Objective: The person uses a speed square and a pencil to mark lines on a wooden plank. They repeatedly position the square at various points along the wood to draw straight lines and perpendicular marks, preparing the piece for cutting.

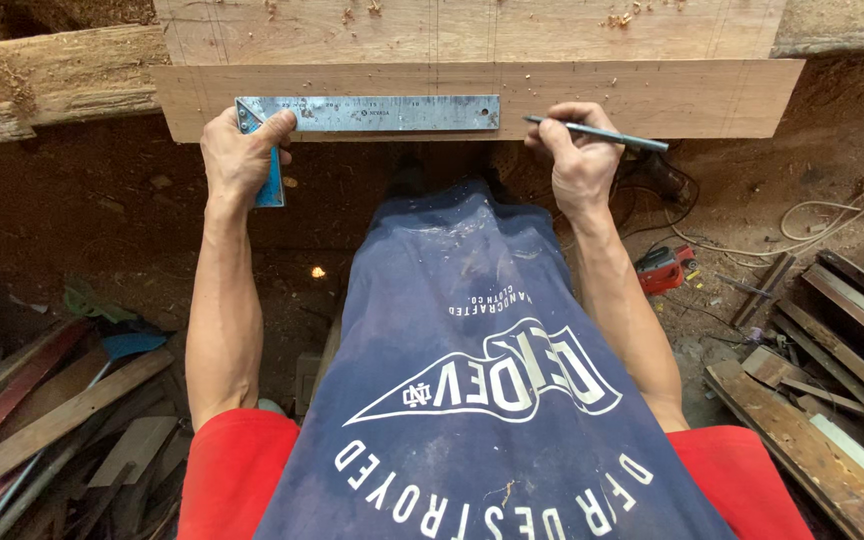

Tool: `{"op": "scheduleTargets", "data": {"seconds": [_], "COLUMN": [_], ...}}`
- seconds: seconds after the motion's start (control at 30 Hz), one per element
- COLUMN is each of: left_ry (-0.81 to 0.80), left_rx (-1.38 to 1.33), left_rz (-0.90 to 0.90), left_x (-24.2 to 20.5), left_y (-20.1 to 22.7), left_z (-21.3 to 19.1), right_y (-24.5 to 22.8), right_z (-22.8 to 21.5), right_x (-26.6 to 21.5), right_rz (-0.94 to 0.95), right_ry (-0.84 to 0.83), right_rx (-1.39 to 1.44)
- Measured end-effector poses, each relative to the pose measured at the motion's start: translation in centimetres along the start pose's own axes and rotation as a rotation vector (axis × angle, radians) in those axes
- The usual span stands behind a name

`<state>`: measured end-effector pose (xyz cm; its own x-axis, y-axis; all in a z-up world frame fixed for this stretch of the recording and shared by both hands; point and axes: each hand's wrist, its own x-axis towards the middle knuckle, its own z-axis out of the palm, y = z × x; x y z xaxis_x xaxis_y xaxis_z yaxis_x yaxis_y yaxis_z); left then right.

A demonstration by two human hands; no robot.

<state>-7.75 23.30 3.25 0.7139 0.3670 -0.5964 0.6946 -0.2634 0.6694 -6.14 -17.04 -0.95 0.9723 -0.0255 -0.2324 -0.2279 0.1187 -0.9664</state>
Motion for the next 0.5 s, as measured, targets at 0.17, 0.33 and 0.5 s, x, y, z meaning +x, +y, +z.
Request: {"op": "scheduleTargets", "data": {"seconds": [0.17,0.33,0.5], "left_ry": [0.004,-0.001,0.008], "left_rx": [0.001,-0.014,-0.002], "left_rz": [0.003,0.023,0.019], "left_x": [0.1,0.3,0.4], "left_y": [-0.4,-0.8,-0.8], "left_z": [0.0,0.1,0.0], "right_y": [-0.1,0.1,0.4], "right_z": [0.8,2.0,2.1], "right_x": [2.0,4.3,5.1], "right_rz": [-0.037,-0.005,-0.229], "right_ry": [-0.106,-0.255,-0.238], "right_rx": [-0.186,-0.369,-0.545]}}
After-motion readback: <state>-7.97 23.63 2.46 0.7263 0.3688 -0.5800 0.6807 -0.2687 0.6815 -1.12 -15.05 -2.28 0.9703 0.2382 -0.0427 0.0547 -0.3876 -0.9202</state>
